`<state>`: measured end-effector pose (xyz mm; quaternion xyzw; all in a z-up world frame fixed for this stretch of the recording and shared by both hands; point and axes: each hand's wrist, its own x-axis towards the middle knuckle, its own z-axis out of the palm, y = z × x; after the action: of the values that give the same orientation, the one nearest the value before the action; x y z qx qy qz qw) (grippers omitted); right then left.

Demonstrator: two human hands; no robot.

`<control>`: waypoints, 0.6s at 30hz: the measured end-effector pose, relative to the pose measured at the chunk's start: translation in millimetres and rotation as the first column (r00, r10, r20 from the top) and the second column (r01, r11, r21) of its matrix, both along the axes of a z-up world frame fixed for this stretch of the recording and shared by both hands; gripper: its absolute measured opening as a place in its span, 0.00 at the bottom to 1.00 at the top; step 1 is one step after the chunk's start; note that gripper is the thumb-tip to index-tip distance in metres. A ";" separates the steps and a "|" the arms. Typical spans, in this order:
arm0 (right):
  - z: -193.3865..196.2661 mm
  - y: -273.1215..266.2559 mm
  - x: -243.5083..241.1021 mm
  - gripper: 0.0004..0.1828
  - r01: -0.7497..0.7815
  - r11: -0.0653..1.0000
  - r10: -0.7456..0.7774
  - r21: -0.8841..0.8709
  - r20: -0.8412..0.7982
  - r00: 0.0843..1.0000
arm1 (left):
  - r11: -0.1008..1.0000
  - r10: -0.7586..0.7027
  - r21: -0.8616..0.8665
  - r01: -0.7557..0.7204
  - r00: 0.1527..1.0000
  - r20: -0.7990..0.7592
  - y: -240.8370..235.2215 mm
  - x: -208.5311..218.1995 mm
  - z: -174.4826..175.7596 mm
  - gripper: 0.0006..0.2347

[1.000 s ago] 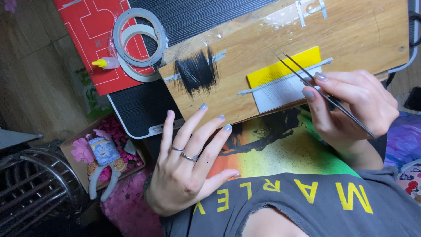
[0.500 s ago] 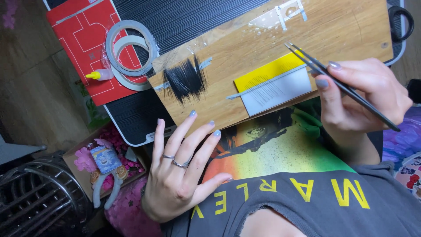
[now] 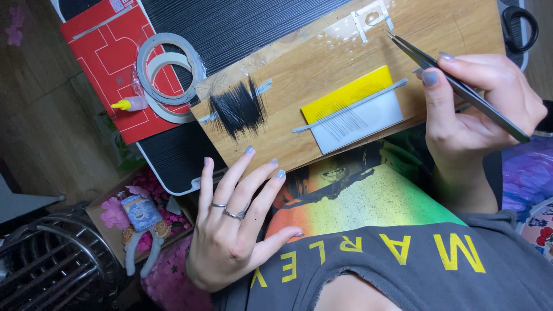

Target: The person uses tweezers to pick up and arrange black hair strands on a wooden board. They repeatedly place the strands between the teeth of a small white comb and a yellow comb, adjusting their position with the tweezers throughout the clip.

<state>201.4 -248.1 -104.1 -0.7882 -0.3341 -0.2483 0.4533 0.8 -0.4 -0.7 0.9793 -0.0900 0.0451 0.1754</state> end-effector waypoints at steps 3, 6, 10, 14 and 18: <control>0.0 -0.2 -0.2 0.07 0.000 1.000 0.000 -0.006 0.001 1.000 | 1.000 0.006 -0.002 -0.006 1.000 0.003 0.0 -0.6 -1.6 0.27; -1.8 -1.5 0.7 0.06 0.000 1.000 0.000 -0.019 0.006 1.000 | 1.000 0.006 0.003 -0.006 1.000 -0.007 -0.1 0.0 0.0 0.28; -2.1 -1.4 1.2 0.06 -0.003 1.000 0.004 -0.030 0.019 1.000 | 1.000 0.008 0.002 -0.008 1.000 -0.004 0.0 -0.1 -0.1 0.28; -2.0 -3.3 -0.3 0.07 0.004 0.999 -0.004 -0.033 0.006 1.000 | 1.000 0.009 0.006 -0.009 1.000 -0.008 0.0 -0.4 0.0 0.28; -1.0 -5.4 -1.8 0.07 -0.005 0.999 0.004 -0.034 -0.015 1.000 | 1.000 0.012 0.020 -0.012 1.000 -0.002 -0.4 -0.6 -0.3 0.28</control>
<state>199.6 -253.6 -105.1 -0.7969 -0.3369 -0.2358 0.4427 0.2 -0.8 -1.0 0.9816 -0.0845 0.0444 0.1653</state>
